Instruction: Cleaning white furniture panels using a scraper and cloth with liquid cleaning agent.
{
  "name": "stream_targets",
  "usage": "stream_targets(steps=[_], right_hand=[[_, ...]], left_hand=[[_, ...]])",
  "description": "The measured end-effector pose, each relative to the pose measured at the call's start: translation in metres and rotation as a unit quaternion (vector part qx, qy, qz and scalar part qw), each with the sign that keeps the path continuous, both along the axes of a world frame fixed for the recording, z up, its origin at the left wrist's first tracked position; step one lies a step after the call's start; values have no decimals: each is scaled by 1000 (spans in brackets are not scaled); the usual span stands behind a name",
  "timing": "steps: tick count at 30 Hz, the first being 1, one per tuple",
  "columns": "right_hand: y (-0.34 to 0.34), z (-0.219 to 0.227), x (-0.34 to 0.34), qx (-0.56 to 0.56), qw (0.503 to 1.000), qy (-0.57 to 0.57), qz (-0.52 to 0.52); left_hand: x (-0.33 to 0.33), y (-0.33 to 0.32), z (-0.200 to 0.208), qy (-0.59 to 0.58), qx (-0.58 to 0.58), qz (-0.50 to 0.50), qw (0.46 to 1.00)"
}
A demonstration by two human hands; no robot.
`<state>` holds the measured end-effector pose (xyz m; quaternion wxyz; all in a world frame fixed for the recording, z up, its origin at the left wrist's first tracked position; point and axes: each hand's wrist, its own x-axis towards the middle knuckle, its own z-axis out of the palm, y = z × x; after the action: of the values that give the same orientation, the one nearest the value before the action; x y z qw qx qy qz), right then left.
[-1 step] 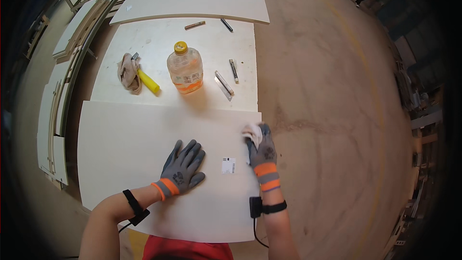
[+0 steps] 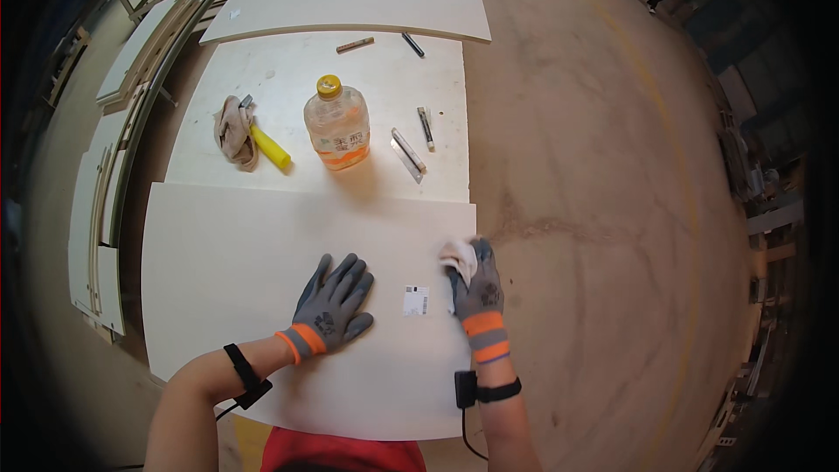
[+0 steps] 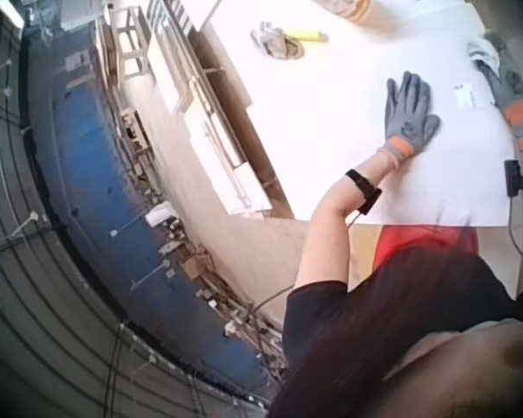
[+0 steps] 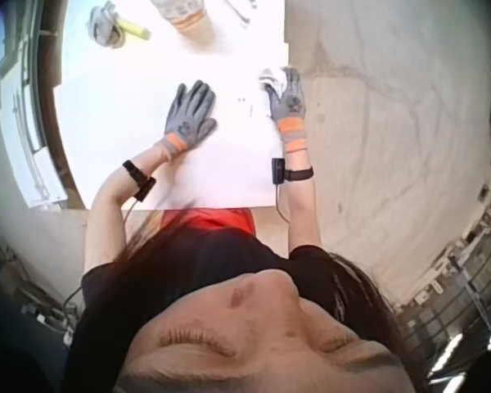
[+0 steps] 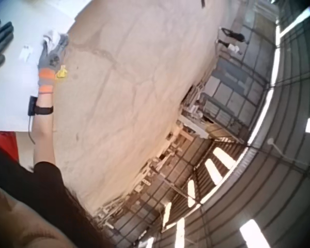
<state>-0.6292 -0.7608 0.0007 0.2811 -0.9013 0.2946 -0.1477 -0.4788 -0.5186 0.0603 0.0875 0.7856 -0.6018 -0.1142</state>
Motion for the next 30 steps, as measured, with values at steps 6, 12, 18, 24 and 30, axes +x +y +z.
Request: stream_targets(steps=[6,12,18,24,30], right_hand=[[-27,0,26,-108,991,-62,-55],[-16,-2,4,-8,1000,25,-14],[7,22,-10,-148,986,73,-14],[-36,31,83,-14,987,-142,71],[-30,-39,-38,66,960,-67,264]], left_hand=[[-2,-10,-5,12,-18,-10,1000],[-1,-8,-3,14,-17,-1,1000],[5,-15,-3,7,-20,-8,1000],[10,10,-9,1,-44,-2,999],[-6,19,-32,27,-170,-18,985]])
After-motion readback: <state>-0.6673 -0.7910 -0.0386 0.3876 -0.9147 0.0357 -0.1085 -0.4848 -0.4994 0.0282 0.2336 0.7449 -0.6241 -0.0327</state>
